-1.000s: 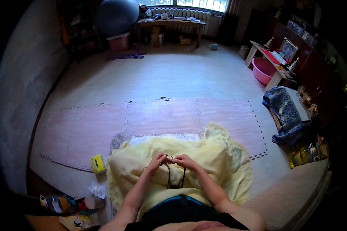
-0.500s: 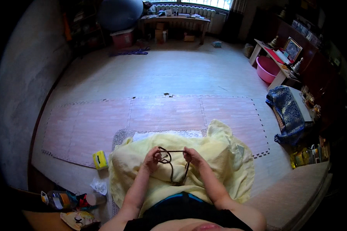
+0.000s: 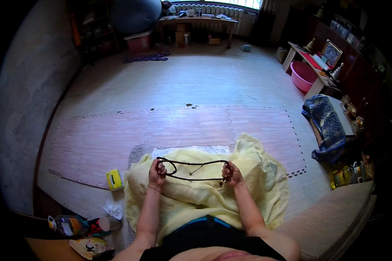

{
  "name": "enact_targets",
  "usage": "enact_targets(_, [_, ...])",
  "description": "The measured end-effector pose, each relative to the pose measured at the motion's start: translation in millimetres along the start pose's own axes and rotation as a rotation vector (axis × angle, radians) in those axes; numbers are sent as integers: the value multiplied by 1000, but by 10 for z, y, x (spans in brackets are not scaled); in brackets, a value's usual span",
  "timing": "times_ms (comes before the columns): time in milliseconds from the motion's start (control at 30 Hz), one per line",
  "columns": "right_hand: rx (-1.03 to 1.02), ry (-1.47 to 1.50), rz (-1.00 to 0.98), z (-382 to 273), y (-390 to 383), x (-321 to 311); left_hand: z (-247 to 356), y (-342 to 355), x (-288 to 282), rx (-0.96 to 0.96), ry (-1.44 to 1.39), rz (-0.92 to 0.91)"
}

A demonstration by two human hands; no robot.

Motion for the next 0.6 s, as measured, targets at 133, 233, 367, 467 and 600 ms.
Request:
enact_targets(133, [-143,-963,197,79,3,202,-147,-201,428,201,496,27])
enact_targets(233, [-284,-1479,-83,303,-96,710,-435,-241,558,224,703,-77])
enact_targets(367, [-123,-1353,-171,408,-169,1003,-713,-360,683,234,982,-193])
enact_targets(467, [-186,-1308,-93,329,-88,967,-791,-451,744,221,917,-240])
enact_targets(600, [-186,-1191,-30,287,-69,957,-827,-442,674,213,950,-210])
Point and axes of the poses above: each hand's wrist, its own y-axis towards the middle knuckle, its own x-axis out of the palm, z = x × y, the point moved 5 cm from there along y, towards the middle knuckle, and after that the axes turned 4 degrees about z, right-handed, at the moved point
